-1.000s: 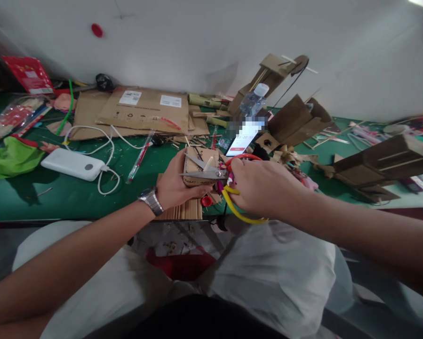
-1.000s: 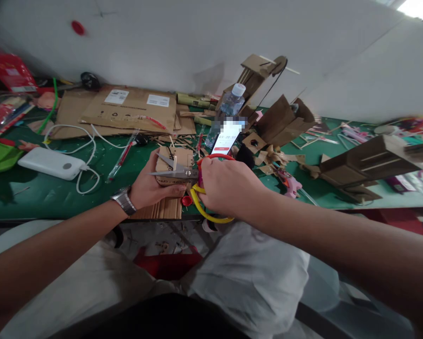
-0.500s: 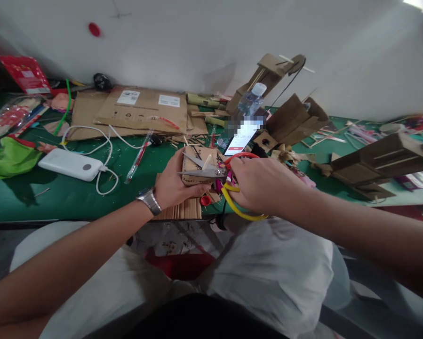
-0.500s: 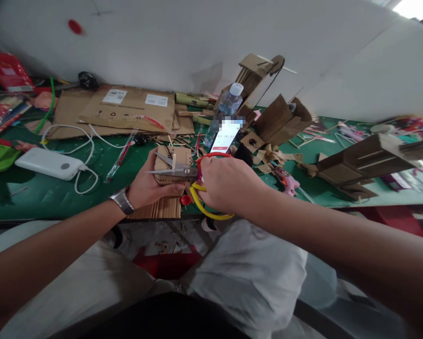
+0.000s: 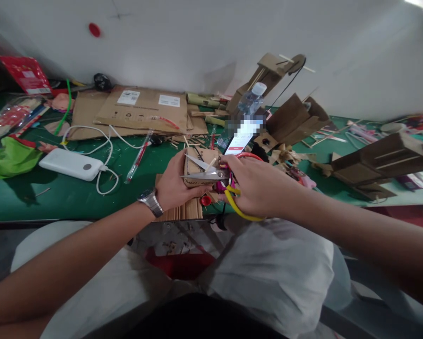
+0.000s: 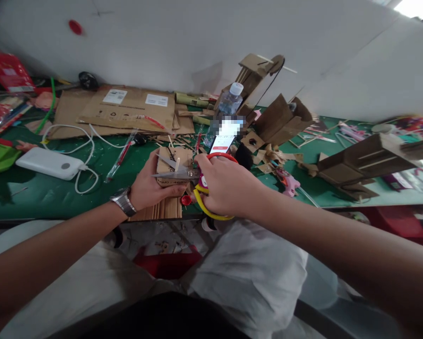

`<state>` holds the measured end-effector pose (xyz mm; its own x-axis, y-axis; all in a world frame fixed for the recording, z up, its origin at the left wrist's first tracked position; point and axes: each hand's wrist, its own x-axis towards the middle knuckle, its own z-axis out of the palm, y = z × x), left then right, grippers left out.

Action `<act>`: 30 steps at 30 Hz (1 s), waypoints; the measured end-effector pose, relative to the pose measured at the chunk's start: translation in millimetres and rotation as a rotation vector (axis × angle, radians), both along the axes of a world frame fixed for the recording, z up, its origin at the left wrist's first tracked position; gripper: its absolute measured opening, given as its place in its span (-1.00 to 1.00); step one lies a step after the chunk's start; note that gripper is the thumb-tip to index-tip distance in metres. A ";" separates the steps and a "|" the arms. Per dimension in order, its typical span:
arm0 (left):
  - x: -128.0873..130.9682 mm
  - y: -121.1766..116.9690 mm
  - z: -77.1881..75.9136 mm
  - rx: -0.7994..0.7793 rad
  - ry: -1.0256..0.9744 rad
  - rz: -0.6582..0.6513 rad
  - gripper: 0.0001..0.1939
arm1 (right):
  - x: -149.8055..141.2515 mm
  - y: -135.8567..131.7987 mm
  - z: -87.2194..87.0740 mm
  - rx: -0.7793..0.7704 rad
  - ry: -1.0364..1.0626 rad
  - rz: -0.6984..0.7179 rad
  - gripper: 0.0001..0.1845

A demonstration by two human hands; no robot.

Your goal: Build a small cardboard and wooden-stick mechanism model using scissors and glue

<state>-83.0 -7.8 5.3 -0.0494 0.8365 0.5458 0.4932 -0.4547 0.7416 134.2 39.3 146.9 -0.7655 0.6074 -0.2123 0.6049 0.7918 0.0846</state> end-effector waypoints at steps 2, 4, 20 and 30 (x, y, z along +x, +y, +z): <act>0.1 -0.9 2.0 -0.022 0.014 -0.004 -0.03 | -4.0 -1.9 1.1 0.025 -0.121 0.010 -0.36; 0.3 -1.6 3.8 -0.039 0.022 -0.008 -0.05 | -9.0 -5.5 3.1 0.095 -0.235 0.007 -0.35; -0.6 -1.0 1.1 0.002 -0.020 -0.012 -0.08 | -23.4 -15.5 9.3 0.131 -0.378 0.004 -0.18; 0.1 -0.6 -0.3 0.007 -0.106 -0.024 -0.05 | -5.5 -9.8 8.2 0.060 -0.020 -0.080 -0.27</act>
